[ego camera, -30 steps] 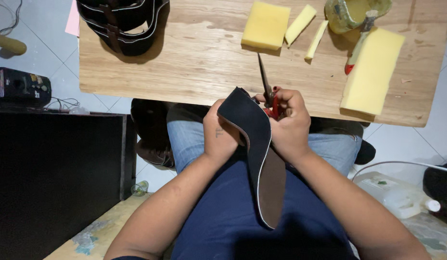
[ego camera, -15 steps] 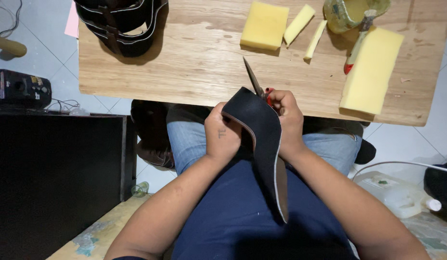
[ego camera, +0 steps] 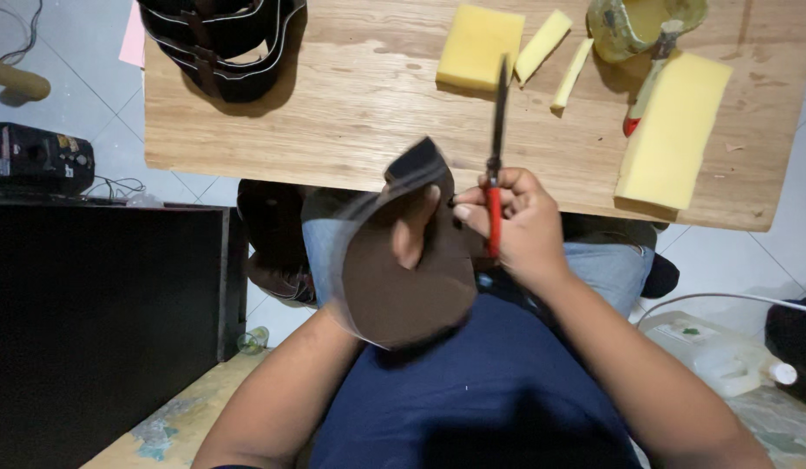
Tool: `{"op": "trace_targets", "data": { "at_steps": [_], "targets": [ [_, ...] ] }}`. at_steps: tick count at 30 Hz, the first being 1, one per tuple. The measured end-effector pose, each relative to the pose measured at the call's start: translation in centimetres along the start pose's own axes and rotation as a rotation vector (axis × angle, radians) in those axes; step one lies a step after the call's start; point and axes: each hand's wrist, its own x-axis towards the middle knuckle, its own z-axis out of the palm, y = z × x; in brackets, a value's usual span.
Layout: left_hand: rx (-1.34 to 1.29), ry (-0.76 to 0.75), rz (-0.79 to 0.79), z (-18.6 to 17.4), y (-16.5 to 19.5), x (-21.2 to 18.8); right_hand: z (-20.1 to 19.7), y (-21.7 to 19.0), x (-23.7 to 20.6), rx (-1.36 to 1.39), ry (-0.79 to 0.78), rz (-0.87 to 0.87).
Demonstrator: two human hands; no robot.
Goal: The person inserts yellow foam padding into the footbed of a brown sandal upper and trims excess material with scissors. They repeat this process for another sandal and then cut additional foam pieces from a larger block.
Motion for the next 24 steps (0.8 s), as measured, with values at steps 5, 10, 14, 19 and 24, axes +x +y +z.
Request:
{"op": "trace_targets", "data": {
  "at_steps": [5,10,14,19,24],
  "targets": [
    [0.364,-0.049,0.047,-0.7,5.0,-2.9,-1.0,-2.0,-0.4,-0.025,0.012,0.090],
    [0.450,-0.135,0.028,-0.2,5.8,-2.4,0.0,-1.6,0.1,0.146,0.012,0.189],
    [0.422,-0.174,0.069,-0.5,3.7,-2.3,0.2,-1.2,0.0,0.191,0.099,0.201],
    [0.477,-0.197,0.112,-2.0,1.1,-2.0,0.2,-1.0,-0.1,0.265,0.102,0.282],
    [0.451,-0.297,0.292,-1.9,-1.2,-0.2,0.2,-0.7,0.1,0.219,0.081,0.258]
  ]
}}
